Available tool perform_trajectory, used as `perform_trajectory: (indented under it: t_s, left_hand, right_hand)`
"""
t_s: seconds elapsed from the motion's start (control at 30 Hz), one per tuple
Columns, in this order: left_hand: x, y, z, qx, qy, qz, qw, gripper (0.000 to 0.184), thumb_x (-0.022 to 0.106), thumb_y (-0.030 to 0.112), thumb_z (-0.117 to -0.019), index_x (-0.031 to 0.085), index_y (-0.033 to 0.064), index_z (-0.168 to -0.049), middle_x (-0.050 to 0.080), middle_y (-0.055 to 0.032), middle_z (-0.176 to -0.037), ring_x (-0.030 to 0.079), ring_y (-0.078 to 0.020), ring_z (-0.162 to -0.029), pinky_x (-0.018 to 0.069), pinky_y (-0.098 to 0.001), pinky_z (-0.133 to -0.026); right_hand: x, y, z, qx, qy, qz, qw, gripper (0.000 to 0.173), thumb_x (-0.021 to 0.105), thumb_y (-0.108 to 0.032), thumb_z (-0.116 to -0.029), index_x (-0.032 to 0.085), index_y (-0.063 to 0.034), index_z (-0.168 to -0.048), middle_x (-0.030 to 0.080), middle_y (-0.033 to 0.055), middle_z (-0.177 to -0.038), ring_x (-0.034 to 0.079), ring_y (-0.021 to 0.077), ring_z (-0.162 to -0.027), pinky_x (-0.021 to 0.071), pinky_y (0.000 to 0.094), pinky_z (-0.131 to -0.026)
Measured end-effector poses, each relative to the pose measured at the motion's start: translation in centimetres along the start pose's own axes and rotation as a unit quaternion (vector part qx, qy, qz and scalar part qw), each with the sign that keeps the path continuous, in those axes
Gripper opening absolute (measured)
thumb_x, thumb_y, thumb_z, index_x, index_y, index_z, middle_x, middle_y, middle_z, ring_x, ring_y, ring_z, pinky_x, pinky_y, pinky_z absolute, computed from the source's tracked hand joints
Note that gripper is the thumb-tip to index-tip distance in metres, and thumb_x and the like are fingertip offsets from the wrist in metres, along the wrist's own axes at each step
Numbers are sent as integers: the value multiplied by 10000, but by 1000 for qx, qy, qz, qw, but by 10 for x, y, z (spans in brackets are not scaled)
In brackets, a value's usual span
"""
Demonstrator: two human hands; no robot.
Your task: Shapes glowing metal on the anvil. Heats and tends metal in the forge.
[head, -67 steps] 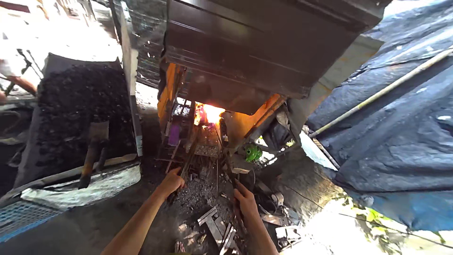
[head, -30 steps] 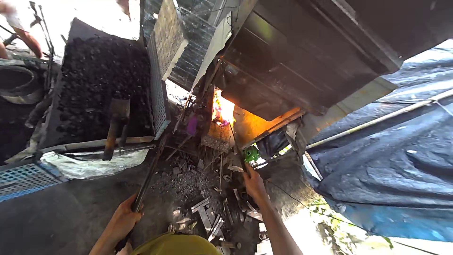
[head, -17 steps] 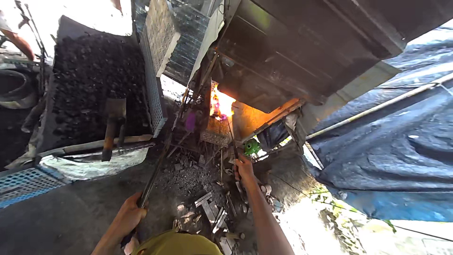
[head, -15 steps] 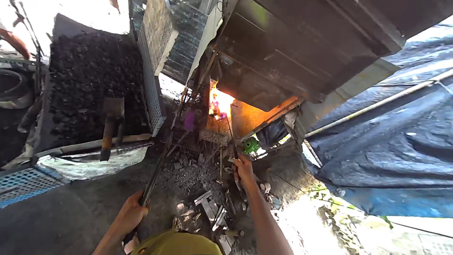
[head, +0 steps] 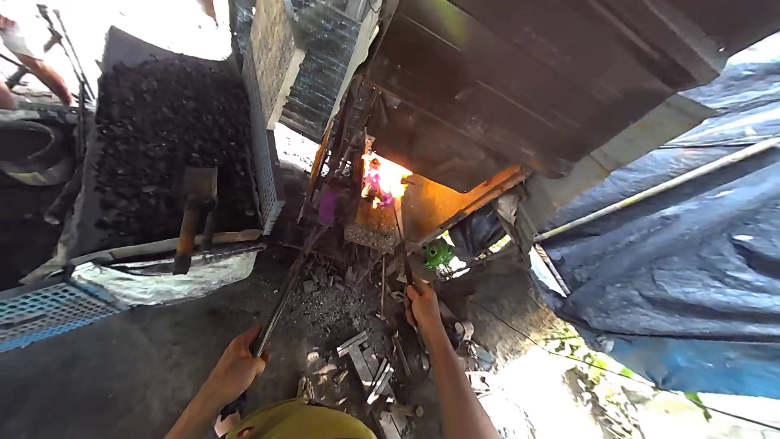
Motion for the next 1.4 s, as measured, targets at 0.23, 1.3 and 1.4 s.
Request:
perform_trajectory:
  t_s: [0.23,1.3,1.4]
  left_hand:
    - [15,0,-27,56,-4,46,997,535,741,49,-811,574,100,-1317,677,-46,-1107,674,-155,-911,590,-342,-772]
    - [77,22,7,-75,150,144,975,385,759,-4,-837,631,42,-1197,698,-66,-991,681,-165,-754,602,-313,-685]
    - [40,19,18,-60,201,173,962,416,765,5,-835,636,41,-1229,719,-82,-1019,706,-187,-791,617,-346,-719]
  right_hand:
    - [-30,7,-26,-45,44,13,998,489,480,-180,-1092,413,-118,-1572,593,110,-720,499,174,-468,456,355,-427]
    - [47,147,-131,11,149,153,977,457,528,-168,-1042,520,58,-1439,543,344,-1388,550,483,-1294,468,592,-1071]
    - [121,127,-63,-83,-78,193,975,425,545,-142,-1038,558,101,-1386,560,385,-1334,554,519,-1262,447,615,-1082]
Point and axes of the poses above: each hand's wrist, its own z-axis away from the middle knuckle, its own x-axis out of the palm, y = z × x, the point moved 1 cm from there along -z, towards the middle knuckle
